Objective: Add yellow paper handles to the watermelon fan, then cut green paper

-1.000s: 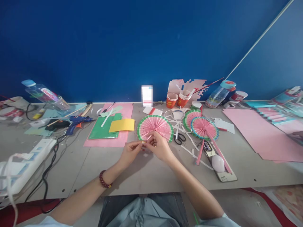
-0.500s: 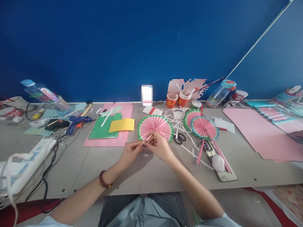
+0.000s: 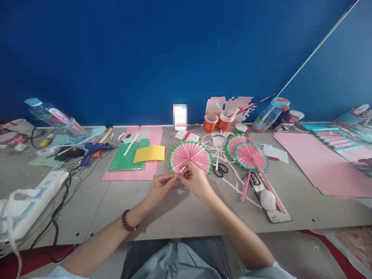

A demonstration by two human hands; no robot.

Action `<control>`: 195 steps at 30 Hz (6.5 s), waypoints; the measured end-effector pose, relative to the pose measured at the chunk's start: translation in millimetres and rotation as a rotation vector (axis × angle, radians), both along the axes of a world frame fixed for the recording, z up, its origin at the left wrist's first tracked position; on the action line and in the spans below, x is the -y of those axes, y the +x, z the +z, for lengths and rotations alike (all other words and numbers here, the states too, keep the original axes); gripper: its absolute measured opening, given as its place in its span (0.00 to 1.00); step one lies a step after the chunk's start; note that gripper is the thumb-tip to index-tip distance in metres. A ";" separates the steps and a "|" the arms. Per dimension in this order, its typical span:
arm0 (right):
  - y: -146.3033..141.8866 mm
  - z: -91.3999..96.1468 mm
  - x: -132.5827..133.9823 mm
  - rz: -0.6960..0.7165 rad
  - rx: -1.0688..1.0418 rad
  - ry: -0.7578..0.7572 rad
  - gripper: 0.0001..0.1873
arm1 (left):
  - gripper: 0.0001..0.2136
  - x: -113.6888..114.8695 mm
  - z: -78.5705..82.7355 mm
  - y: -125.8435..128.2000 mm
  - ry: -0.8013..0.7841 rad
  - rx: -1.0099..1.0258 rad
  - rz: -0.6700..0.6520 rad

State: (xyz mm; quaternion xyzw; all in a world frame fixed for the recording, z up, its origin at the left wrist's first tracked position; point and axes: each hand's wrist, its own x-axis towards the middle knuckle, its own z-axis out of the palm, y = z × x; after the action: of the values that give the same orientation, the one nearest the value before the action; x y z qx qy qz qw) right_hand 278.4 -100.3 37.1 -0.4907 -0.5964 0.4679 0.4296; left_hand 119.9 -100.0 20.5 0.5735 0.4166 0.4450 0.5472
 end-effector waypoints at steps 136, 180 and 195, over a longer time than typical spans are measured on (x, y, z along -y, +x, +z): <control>-6.1 -12.1 4.5 0.033 0.012 -0.199 0.13 | 0.12 -9.3 7.1 -1.7 -0.154 0.241 0.246; -11.0 -14.3 10.0 -0.137 -0.385 -0.179 0.18 | 0.16 -5.3 12.2 -7.0 -0.320 0.128 -0.158; -7.8 -14.0 14.0 -0.316 0.087 0.382 0.17 | 0.13 -8.2 10.8 -6.4 -0.379 0.174 0.037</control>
State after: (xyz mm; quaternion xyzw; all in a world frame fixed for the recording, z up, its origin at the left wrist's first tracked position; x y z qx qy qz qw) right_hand 270.6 -114.3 23.1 -0.5073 -0.6078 0.2525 0.5563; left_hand 113.5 -91.8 31.3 0.4118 0.4547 0.4165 0.6710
